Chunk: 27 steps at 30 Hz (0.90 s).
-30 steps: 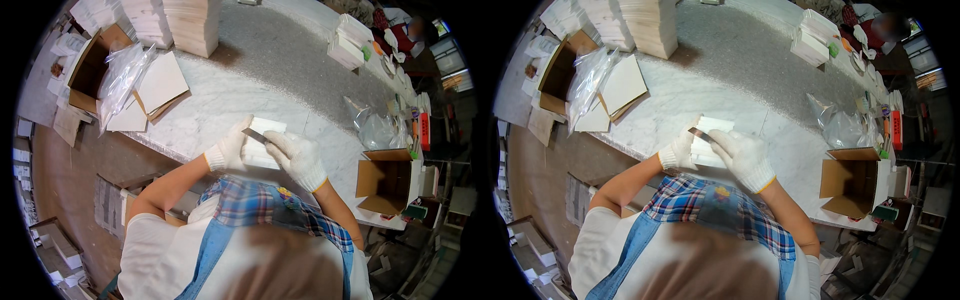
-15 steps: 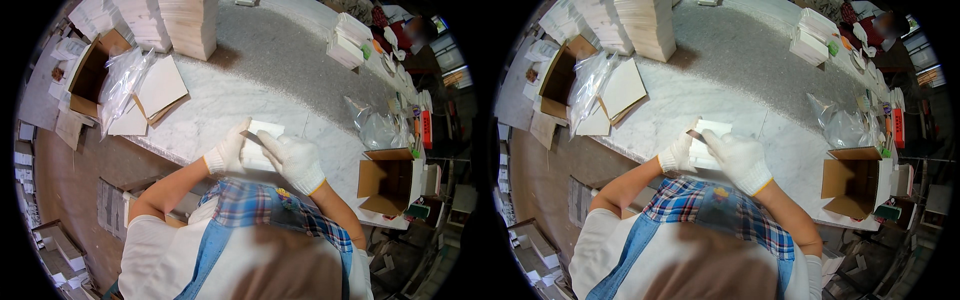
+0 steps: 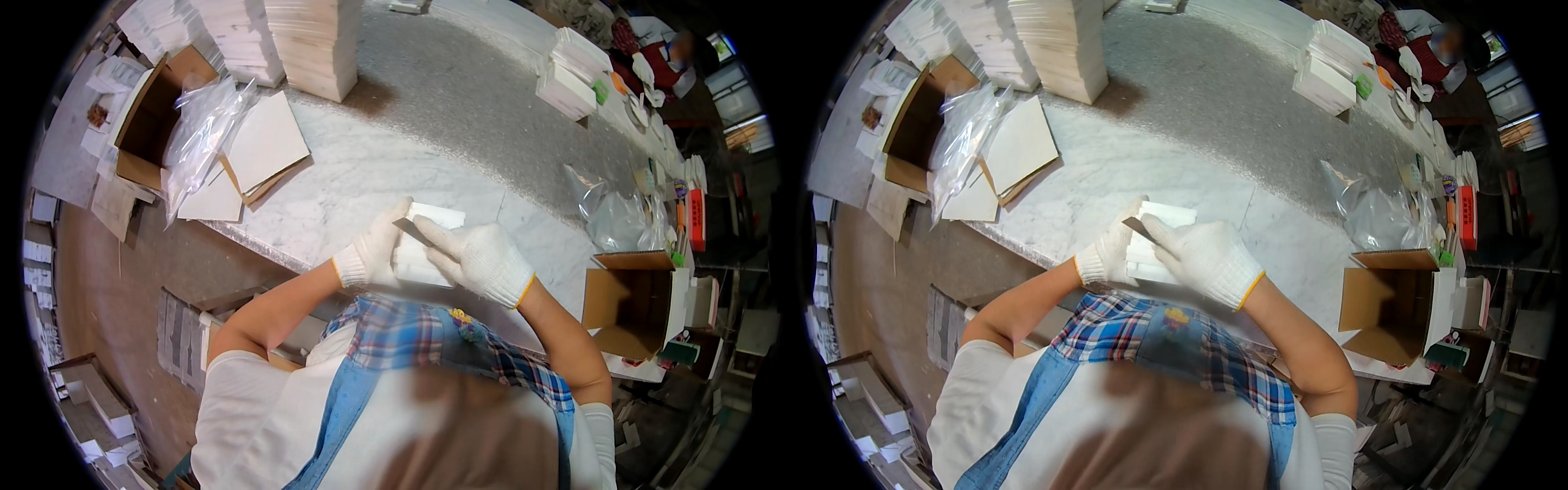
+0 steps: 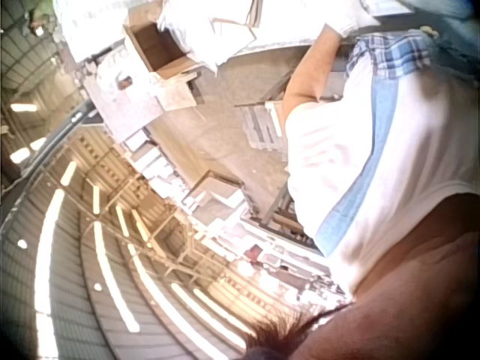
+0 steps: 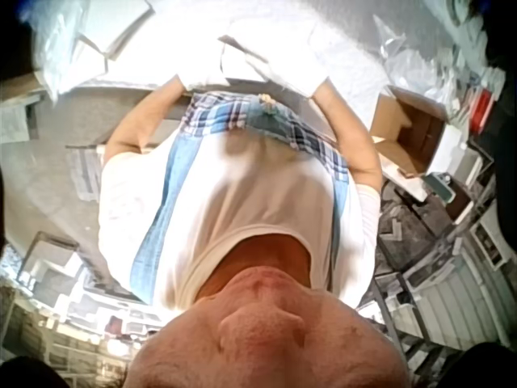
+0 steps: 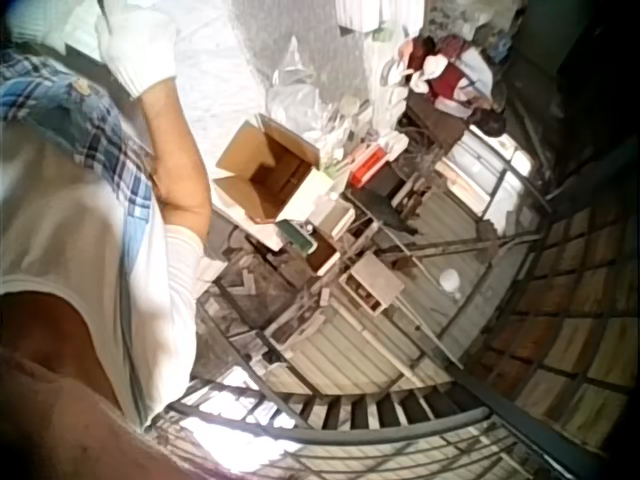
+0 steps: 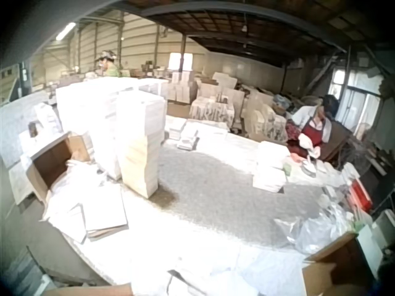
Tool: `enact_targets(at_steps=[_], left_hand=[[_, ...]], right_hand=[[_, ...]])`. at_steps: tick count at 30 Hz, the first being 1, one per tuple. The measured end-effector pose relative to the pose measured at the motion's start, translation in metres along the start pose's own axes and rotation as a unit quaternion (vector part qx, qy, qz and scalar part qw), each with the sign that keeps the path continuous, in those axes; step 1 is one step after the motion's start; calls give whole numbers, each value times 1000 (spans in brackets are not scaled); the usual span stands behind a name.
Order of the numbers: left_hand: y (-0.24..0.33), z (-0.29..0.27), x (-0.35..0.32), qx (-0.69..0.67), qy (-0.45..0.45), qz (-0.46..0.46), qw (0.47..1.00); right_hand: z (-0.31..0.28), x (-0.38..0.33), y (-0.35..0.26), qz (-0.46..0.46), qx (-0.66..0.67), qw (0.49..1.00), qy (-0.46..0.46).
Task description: The person wraps small white rectangular tiles in plastic bags at a workbench. They place tiles into bags, fold the bags closed, and stack the wrapped units. The person also uses a utility knife to trim the edges of a stack of tiles before continuing to wrap them.
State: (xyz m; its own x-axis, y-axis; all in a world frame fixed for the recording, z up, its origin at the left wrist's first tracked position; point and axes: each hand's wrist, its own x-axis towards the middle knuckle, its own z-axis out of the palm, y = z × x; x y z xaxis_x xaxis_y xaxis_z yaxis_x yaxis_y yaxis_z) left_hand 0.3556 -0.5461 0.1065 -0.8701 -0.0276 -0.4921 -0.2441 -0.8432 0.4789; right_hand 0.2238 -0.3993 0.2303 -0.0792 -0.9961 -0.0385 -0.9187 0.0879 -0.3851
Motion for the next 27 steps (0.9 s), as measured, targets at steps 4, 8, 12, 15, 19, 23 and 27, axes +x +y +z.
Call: enact_targets(at_steps=[4,8,12,15,19,23,27], left_hand=[[-3,-12,5,-49,-9,-45,998],[-9,-26,9,-16,-18,-26,999],[-3,-12,2,-55,-13,-50,997],[1,-3,-4,-68,-14,-56,996],[-2,-11,-3,92,-53,52,993],[7,10,-19,174,-49,109,977],[9,3,-22,265,-91,136,950]], right_hand=[[-2,1,3,-8,32,999,-12],[-5,5,6,-15,40,998,-44],[-2,5,12,-34,20,998,-42],[-4,6,15,-36,22,998,-55],[-10,11,17,-42,33,995,-81],[-14,14,24,-55,46,994,-79],[-21,18,30,-51,56,992,-101]])
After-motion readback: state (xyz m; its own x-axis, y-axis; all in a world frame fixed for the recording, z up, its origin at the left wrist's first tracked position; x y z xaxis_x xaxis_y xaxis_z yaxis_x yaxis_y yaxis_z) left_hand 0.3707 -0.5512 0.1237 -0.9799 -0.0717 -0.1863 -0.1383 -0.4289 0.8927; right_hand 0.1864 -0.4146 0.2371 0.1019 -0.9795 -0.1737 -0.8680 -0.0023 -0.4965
